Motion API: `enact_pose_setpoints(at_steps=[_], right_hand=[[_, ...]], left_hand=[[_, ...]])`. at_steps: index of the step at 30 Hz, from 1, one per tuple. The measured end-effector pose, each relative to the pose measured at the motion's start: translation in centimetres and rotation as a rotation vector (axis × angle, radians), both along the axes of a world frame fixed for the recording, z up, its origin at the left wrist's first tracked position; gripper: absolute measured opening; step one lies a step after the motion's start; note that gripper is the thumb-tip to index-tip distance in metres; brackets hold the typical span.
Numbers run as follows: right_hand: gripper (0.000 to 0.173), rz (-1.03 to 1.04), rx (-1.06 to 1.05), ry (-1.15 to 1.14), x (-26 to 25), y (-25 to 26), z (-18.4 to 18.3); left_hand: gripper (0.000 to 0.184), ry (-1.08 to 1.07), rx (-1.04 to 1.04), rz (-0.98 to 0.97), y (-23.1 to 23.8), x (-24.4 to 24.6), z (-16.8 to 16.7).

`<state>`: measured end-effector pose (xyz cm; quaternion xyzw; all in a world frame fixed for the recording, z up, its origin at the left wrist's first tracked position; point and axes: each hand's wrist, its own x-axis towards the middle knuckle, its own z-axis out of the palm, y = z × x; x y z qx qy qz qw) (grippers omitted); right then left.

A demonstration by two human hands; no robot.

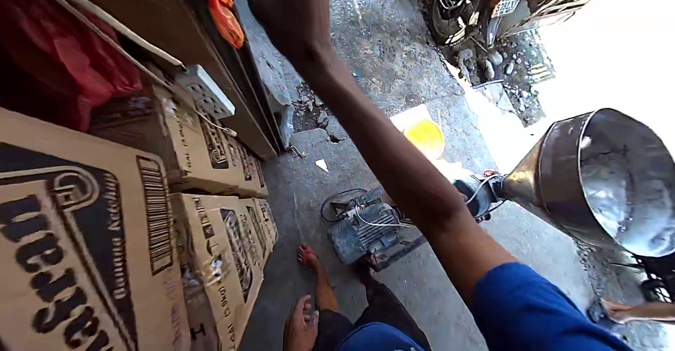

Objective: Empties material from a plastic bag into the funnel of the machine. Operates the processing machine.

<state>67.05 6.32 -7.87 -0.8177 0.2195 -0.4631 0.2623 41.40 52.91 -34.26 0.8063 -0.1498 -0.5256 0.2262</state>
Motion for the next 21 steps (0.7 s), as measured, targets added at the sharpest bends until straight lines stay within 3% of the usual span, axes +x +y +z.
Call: enact_pose_setpoints(at_steps=[2,4,6,8,11,14,17,19,21], right_hand=[[0.009,0.191,0.084,-0.034,-9.7,4.1,-5.0],[0.011,0.219,0.361,0.175,-22.2,10.0,-14.6],[0.02,0.161,0.771,0.524,-34.8,16.3,-23.3],[0.026,0.059,1.189,0.767,-46.1,21.9,-27.4],[0.026,-0.209,1.554,0.762,-59.3,26.4,-29.5],[0.028,-0.55,1.627,0.515,-66.4,22.6,-30.6],[0.038,-0.924,1.571,0.229,-70.4,12.3,-31.5],[0.041,-1.074,1.418,0.093,-72.6,4.8,-32.4],[0.038,-1.081,1.206,0.064,-74.0,-0.1,-32.6]], left_hand=[[0.048,-0.008,-0.015,-0.069,-3.8,-1.0,-1.7],[0.048,-0.03,-0.069,-0.16,-8.0,-1.8,-3.1],[0.048,-0.028,-0.131,-0.285,-13.0,-2.7,-4.4],[0.05,-0.011,-0.159,-0.459,-18.1,-4.4,-5.8],[0.054,0.062,-0.119,-0.736,-27.0,-9.0,-6.2],[0.053,0.167,-0.239,-0.951,-35.1,-16.6,-4.7],[0.055,0.266,-0.352,-1.104,-41.1,-25.9,-3.5],[0.068,0.268,-0.339,-1.054,-44.1,-31.3,-4.0],[0.077,0.29,-0.315,-0.781,-46.4,-35.3,-5.6]])
